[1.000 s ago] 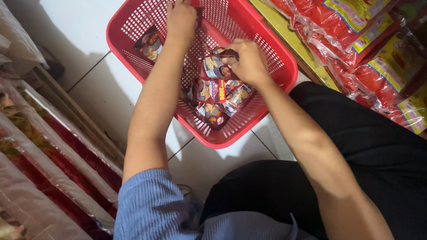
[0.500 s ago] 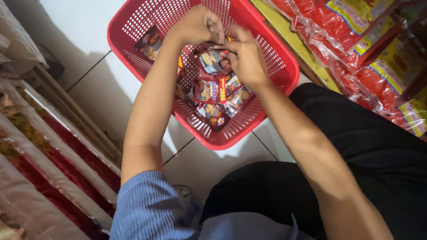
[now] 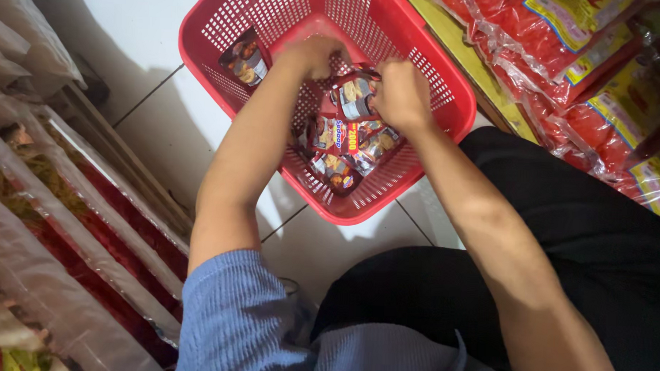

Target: The person sits on the floor and transfers packets of ABC Kecap Manis and Sedaap seasoning from a red basket onto a low shelf. They pick up the packets one by one or in small groups and arrange them in neat rows on the shelf.

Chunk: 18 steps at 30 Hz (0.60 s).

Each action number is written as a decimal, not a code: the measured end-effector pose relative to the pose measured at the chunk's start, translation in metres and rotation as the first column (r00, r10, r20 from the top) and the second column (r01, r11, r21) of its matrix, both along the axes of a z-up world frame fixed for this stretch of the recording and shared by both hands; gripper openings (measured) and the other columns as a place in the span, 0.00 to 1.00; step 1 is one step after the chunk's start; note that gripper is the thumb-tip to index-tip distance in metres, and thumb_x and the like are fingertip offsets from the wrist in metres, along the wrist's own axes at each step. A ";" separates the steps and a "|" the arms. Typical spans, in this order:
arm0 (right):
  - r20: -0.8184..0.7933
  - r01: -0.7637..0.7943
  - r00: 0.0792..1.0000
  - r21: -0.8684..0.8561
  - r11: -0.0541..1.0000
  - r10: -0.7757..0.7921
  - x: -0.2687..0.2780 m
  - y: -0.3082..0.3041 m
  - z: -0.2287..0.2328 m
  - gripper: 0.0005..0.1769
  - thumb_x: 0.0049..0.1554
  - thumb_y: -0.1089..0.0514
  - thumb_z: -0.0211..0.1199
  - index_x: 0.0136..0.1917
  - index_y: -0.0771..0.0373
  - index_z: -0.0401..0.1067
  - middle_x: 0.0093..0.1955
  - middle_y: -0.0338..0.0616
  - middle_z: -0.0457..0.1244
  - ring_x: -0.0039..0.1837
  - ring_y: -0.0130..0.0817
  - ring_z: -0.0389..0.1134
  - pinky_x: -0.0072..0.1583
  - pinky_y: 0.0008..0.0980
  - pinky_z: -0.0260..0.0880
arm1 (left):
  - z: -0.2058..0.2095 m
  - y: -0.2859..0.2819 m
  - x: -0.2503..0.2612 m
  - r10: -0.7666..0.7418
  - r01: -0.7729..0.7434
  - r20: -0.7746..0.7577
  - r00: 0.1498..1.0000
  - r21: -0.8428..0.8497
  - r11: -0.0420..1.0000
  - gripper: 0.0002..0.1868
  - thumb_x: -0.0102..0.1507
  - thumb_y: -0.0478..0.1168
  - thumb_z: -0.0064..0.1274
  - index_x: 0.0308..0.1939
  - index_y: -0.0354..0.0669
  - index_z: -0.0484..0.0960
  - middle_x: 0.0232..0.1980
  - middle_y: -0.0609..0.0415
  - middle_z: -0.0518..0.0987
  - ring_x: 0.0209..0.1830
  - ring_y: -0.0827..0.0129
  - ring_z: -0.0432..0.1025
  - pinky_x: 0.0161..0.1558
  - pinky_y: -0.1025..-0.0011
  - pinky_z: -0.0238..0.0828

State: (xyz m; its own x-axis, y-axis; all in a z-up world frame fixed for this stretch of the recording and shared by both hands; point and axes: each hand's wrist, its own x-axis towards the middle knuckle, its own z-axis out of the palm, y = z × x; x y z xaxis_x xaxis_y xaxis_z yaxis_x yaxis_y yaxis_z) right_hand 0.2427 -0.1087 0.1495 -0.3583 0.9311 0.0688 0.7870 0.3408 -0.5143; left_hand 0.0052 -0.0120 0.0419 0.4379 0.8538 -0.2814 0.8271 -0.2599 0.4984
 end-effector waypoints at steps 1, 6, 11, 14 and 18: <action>0.046 0.014 0.999 -0.038 0.999 -0.012 0.000 0.000 -0.001 0.09 0.47 0.65 0.71 0.43 0.68 0.77 0.47 0.61 0.68 0.52 0.59 0.71 0.55 0.52 0.70 | 0.000 0.000 0.000 -0.002 -0.003 -0.062 0.998 -0.073 0.997 0.32 0.50 0.23 0.56 0.55 0.56 0.85 0.55 0.50 0.82 0.56 0.56 0.75 0.55 0.61 0.71; -0.012 0.024 1.000 0.026 0.999 -0.023 0.003 -0.001 -0.007 0.11 0.47 0.66 0.70 0.45 0.66 0.78 0.46 0.61 0.68 0.51 0.61 0.70 0.54 0.54 0.70 | 0.007 -0.001 0.004 -0.143 0.087 -0.330 0.933 -0.177 0.980 0.45 0.43 0.28 0.74 0.62 0.65 0.80 0.61 0.56 0.78 0.59 0.56 0.72 0.56 0.58 0.68; -0.012 0.018 1.000 0.014 1.000 -0.017 0.003 -0.002 -0.002 0.09 0.48 0.67 0.70 0.45 0.67 0.77 0.45 0.61 0.69 0.50 0.61 0.70 0.53 0.54 0.70 | 0.022 0.002 0.011 0.045 -0.047 -0.151 0.987 -0.010 0.999 0.11 0.59 0.44 0.69 0.46 0.56 0.90 0.46 0.52 0.85 0.46 0.60 0.78 0.52 0.59 0.72; -0.063 0.037 0.997 -0.030 0.999 -0.039 0.001 -0.004 0.005 0.10 0.49 0.68 0.70 0.47 0.67 0.77 0.44 0.62 0.68 0.50 0.61 0.71 0.53 0.54 0.70 | 0.042 -0.005 0.013 0.035 -0.034 0.068 0.997 -0.021 0.999 0.11 0.57 0.42 0.71 0.41 0.47 0.90 0.38 0.52 0.86 0.37 0.64 0.79 0.45 0.62 0.74; -0.183 0.028 0.982 -0.088 0.996 -0.044 0.001 -0.002 0.007 0.09 0.52 0.70 0.68 0.48 0.68 0.77 0.43 0.62 0.68 0.48 0.58 0.72 0.51 0.51 0.71 | 0.069 -0.013 0.013 0.046 -0.004 0.316 0.948 -0.132 0.991 0.09 0.57 0.39 0.70 0.37 0.39 0.89 0.33 0.53 0.86 0.28 0.75 0.80 0.34 0.73 0.79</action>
State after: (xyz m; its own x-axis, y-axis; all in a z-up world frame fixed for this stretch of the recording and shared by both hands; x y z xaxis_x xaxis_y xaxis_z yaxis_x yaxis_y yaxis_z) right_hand 0.2436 -0.1109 0.1568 -0.3128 0.9485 0.0508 0.6866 0.2627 -0.6779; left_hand 0.0185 -0.0246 0.1105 0.5014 0.8315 -0.2391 0.6259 -0.1577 0.7638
